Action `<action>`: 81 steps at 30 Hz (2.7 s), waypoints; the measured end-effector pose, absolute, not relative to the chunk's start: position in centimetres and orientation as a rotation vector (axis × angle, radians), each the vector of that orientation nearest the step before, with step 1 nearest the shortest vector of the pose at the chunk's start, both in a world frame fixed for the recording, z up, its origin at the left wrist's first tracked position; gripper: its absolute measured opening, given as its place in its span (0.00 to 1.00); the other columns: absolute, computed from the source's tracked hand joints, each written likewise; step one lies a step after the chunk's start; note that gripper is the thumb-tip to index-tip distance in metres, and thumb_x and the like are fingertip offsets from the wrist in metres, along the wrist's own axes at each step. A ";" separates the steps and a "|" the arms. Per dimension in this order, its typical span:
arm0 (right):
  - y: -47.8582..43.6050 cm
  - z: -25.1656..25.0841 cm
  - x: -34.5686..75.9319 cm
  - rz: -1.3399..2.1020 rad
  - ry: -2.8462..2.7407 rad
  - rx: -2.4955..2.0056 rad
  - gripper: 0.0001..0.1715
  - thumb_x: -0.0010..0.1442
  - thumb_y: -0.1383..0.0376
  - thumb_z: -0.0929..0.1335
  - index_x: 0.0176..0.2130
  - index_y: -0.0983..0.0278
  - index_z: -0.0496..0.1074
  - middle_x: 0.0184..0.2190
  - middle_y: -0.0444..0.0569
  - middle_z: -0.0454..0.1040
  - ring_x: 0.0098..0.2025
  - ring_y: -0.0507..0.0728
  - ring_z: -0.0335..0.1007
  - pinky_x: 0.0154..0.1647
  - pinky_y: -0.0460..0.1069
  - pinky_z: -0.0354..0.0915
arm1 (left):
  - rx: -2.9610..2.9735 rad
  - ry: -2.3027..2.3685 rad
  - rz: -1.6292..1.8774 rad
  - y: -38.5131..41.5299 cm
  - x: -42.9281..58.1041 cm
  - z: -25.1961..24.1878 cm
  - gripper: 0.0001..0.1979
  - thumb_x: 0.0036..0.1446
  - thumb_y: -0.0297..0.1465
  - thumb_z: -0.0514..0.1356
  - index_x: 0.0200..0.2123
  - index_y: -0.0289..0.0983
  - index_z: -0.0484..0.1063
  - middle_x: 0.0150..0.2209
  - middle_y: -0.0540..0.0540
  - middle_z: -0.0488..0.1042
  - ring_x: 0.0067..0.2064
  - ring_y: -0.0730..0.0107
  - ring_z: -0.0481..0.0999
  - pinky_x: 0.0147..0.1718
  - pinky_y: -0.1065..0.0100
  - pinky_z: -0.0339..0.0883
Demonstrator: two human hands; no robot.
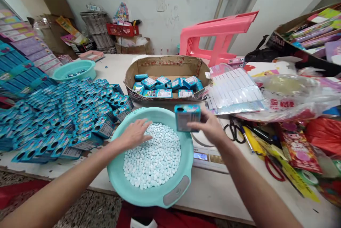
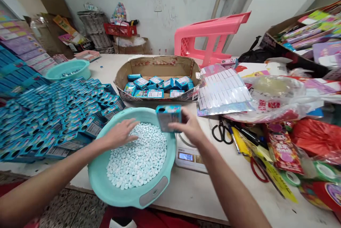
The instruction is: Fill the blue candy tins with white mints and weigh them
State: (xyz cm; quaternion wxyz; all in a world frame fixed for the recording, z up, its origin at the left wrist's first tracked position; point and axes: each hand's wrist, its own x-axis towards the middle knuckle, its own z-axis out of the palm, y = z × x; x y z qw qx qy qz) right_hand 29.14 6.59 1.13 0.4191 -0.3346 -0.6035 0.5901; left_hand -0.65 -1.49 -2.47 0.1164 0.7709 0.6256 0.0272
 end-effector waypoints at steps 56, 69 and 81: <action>-3.3 0.0 19.9 0.941 -2.083 -1.021 0.21 0.46 0.56 0.75 0.40 0.60 0.75 0.37 0.46 0.77 0.40 0.59 0.72 0.40 0.51 0.64 | 0.599 1.199 1.812 -4.9 6.1 2.1 0.15 0.48 0.39 0.64 0.21 0.37 0.63 0.18 0.54 0.64 0.19 0.76 0.67 0.20 0.73 0.61; -3.5 -0.3 20.2 0.986 -1.998 -1.002 0.22 0.44 0.57 0.76 0.41 0.58 0.75 0.37 0.45 0.77 0.39 0.58 0.72 0.42 0.52 0.65 | 0.690 1.196 1.766 -5.5 7.2 2.8 0.14 0.48 0.40 0.64 0.21 0.37 0.65 0.20 0.52 0.66 0.21 0.76 0.67 0.22 0.72 0.64; -2.3 0.4 24.1 1.282 -1.670 -1.035 0.24 0.42 0.58 0.76 0.40 0.61 0.75 0.35 0.45 0.77 0.38 0.58 0.73 0.41 0.52 0.67 | 1.086 1.597 1.388 -4.8 4.5 0.8 0.13 0.49 0.43 0.60 0.26 0.39 0.69 0.26 0.48 0.71 0.29 0.67 0.71 0.31 0.66 0.66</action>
